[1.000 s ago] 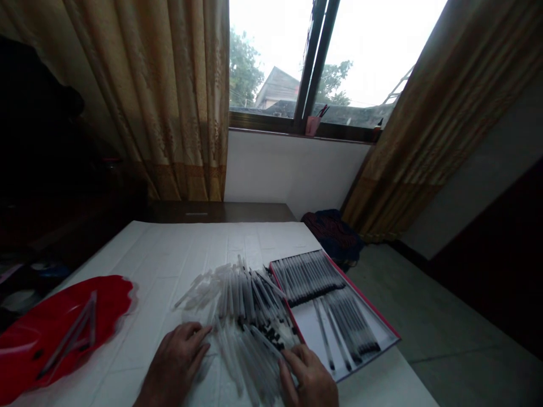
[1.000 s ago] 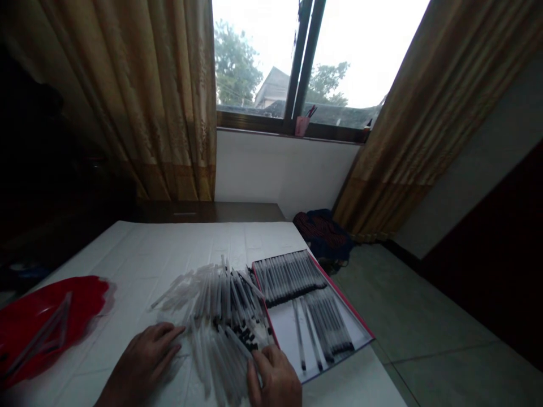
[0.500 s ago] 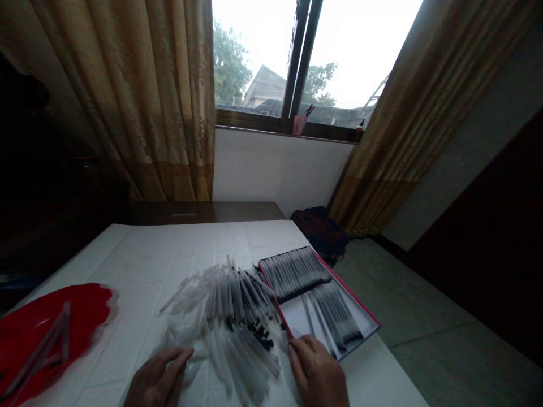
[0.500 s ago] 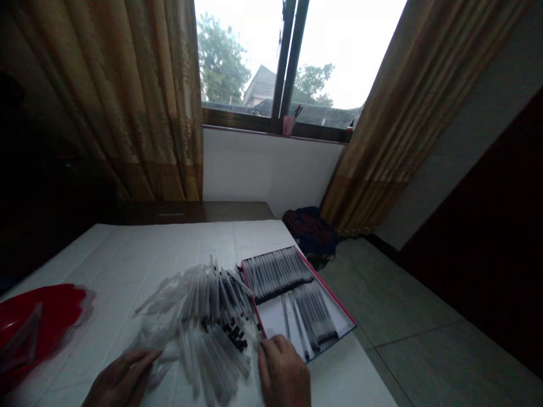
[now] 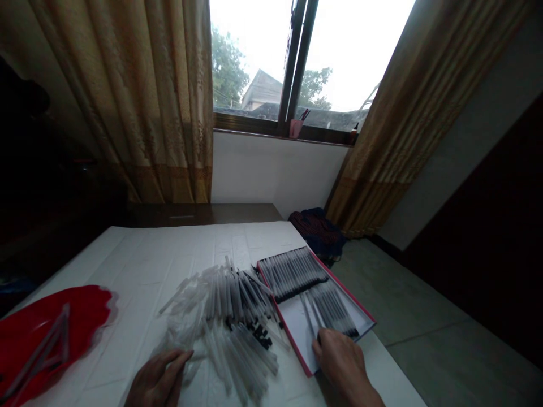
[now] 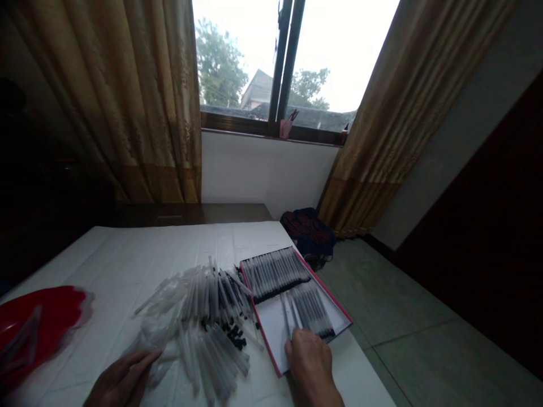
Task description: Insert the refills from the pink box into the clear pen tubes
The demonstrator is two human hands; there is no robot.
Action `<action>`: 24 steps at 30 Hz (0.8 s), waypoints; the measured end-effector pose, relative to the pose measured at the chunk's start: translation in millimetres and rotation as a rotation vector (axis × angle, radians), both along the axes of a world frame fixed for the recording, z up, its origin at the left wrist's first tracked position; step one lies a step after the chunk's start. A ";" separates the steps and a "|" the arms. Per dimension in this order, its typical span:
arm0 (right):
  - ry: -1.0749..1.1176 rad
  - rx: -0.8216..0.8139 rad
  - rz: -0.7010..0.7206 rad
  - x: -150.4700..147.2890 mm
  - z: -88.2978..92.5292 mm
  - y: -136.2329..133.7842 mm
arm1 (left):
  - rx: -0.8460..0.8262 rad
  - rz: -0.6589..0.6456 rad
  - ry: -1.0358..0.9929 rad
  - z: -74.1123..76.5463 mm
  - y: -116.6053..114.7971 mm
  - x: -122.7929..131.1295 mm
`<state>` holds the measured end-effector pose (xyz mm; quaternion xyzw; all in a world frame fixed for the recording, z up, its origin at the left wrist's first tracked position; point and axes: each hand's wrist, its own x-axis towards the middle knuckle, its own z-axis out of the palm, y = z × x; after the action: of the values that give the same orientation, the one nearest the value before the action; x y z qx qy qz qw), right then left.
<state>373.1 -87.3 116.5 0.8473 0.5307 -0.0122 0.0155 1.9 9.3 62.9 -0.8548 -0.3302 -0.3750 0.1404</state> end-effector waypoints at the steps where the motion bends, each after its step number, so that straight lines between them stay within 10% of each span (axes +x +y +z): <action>1: 0.002 -0.001 0.012 0.2 -0.3 0.9 | -0.002 -0.001 -0.006 -0.9 -0.1 0.1; 14: 0.241 0.036 0.021 -16.4 40.5 -22.5 | 0.039 -0.014 0.027 9.8 -3.2 7.2; 18: 0.356 0.154 0.323 -40.6 17.5 -24.8 | 0.067 -0.024 0.036 11.2 -2.7 8.3; 24: 0.208 0.135 0.280 -61.0 -22.1 -16.1 | 0.040 -0.022 0.034 10.5 -3.3 8.7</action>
<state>312.1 -103.4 94.4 0.7585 0.6418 -0.0618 -0.0946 10.7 6.0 73.4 -0.8615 -0.3109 -0.3686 0.1590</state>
